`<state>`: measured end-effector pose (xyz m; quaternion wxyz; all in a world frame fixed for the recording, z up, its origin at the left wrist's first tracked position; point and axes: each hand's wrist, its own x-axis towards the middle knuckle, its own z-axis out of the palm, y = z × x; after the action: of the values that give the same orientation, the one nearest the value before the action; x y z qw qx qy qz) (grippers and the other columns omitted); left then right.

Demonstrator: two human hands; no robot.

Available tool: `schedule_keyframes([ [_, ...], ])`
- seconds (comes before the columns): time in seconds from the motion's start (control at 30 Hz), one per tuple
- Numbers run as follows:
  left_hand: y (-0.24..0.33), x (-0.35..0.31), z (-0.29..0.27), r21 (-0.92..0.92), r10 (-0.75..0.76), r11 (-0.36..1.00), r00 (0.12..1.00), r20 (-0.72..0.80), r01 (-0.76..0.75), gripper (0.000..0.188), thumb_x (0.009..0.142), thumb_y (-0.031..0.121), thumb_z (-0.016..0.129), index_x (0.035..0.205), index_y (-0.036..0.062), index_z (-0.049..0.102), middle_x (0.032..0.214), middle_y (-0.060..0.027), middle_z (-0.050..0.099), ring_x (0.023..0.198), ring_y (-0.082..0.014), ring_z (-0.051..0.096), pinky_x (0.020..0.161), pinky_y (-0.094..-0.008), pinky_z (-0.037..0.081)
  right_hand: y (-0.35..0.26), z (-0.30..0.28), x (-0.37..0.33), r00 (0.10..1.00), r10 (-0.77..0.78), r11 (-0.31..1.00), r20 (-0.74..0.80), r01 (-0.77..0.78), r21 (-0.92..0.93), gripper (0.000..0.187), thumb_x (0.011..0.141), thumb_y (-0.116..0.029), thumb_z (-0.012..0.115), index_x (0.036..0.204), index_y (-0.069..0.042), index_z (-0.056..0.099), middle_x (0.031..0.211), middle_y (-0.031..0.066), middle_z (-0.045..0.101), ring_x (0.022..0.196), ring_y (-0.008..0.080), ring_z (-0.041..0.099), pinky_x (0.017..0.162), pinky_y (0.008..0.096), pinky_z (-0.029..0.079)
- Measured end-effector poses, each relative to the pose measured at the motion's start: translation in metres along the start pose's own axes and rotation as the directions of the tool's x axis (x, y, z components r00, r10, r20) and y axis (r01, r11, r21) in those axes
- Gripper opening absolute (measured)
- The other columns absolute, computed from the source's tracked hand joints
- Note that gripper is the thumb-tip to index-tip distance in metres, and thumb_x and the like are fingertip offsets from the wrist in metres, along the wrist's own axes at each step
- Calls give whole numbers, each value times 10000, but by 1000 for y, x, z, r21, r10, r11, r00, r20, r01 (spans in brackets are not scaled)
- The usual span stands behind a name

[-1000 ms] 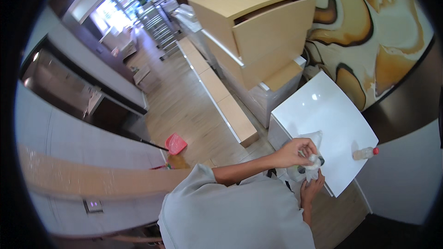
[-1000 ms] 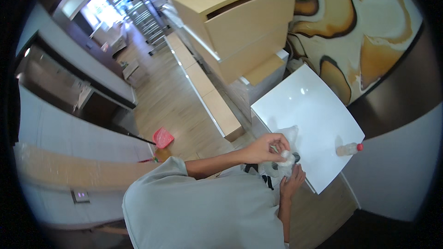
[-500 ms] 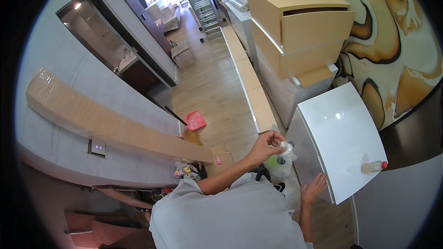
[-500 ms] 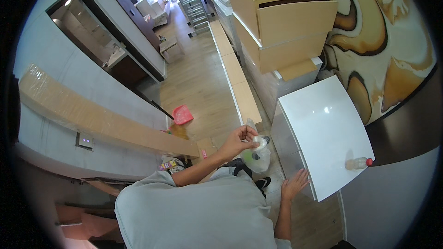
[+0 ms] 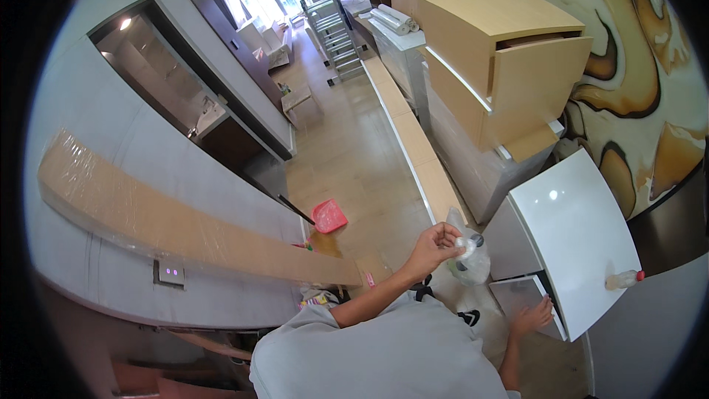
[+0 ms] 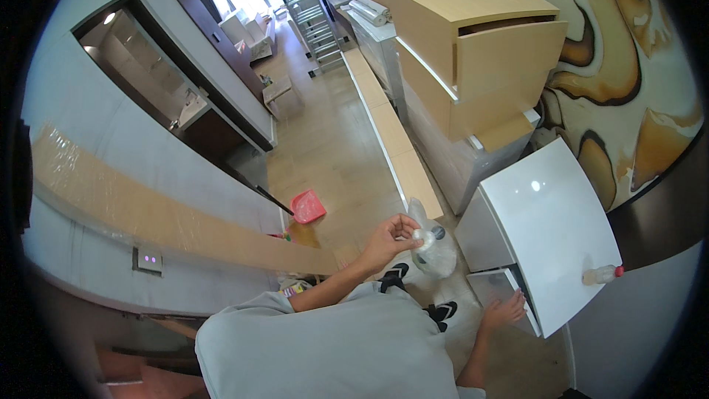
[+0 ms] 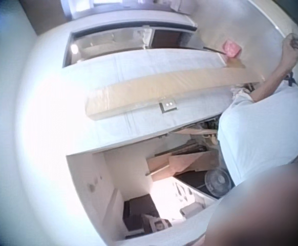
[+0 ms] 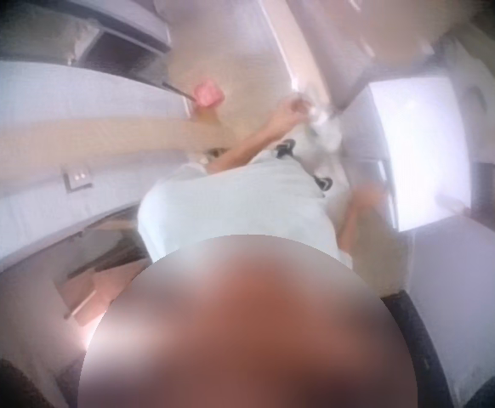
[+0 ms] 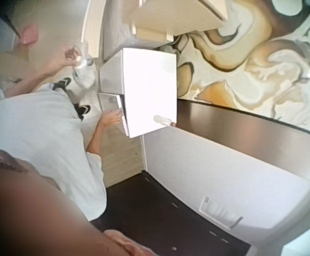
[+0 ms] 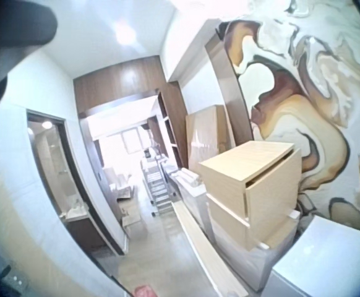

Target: The person inserts a wooden drawer into a white cabinet, retrieves a plastic bag containing a bottle and brush from a drawer, then pours liquid from the bottle into the cap and applies it to the drawer edge with the brush.

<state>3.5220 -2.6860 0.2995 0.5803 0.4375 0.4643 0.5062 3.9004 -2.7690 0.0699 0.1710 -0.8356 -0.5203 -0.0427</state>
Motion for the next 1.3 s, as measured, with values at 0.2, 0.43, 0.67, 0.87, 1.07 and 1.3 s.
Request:
schedule_keyframes([
  [0.2, -6, 31, -52, 49, -1, 999, 994, 112, -4, 315, 880, 34, 843, 1130, 44, 652, 977, 0, 672, 894, -88, 613, 832, -264, 515, -10, 3, -34, 999, 31, 1000, -42, -31, 1, 799, 812, -29, 697, 1567, -59, 436, 1581, 202, 464, 1525, 359, 381, 1263, 548, 256],
  [0.43, -16, 46, -119, 52, -59, 997, 992, 115, 53, 308, 881, 23, 831, 1133, 43, 655, 977, 0, 679, 888, -91, 618, 827, -263, 520, -13, -17, -63, 999, 29, 1000, 26, -29, -1, 693, 848, 36, 606, 1526, 16, 461, 1572, 249, 454, 1502, 447, 374, 1254, 543, 302],
  [0.67, -22, 59, -143, 193, -143, 974, 981, 127, 117, 290, 898, 14, 789, 1150, 54, 652, 967, -14, 683, 886, -97, 634, 816, -262, 533, 3, -51, -136, 988, 120, 992, 94, -124, 37, 519, 946, 31, 508, 1463, 1, 535, 1617, 213, 448, 1503, 414, 405, 1261, 468, 335],
  [0.87, -27, 72, -112, 44, -279, 960, 928, 247, 277, 328, 871, -57, 801, 1129, 43, 625, 969, -31, 683, 882, -99, 630, 829, -261, 520, 15, -111, -158, 929, 196, 980, 314, -195, -33, 674, 834, 154, 532, 1486, -16, 525, 1684, 154, 368, 1566, 322, 339, 1222, 445, 422],
  [1.07, -46, 92, -28, 146, -342, 940, 840, 421, 309, 335, 863, -72, 801, 1123, 42, 623, 972, -30, 677, 880, -98, 615, 842, -258, 507, 21, -117, -138, 885, 244, 967, 396, -252, -31, 579, 863, 21, 611, 1440, -14, 585, 1619, 199, 460, 1516, 356, 416, 1211, 469, 420],
  [1.3, -105, 79, 117, 265, -323, 945, 673, 665, 191, 322, 866, -45, 811, 1116, 52, 634, 961, -20, 665, 906, -112, 624, 843, -267, 530, -64, -48, -102, 869, 213, 628, 447, -472, 619, 1237, 759, -555, 906, 1647, 15, 260, 1642, 338, 337, 1539, 451, 338, 1282, 478, 275],
])
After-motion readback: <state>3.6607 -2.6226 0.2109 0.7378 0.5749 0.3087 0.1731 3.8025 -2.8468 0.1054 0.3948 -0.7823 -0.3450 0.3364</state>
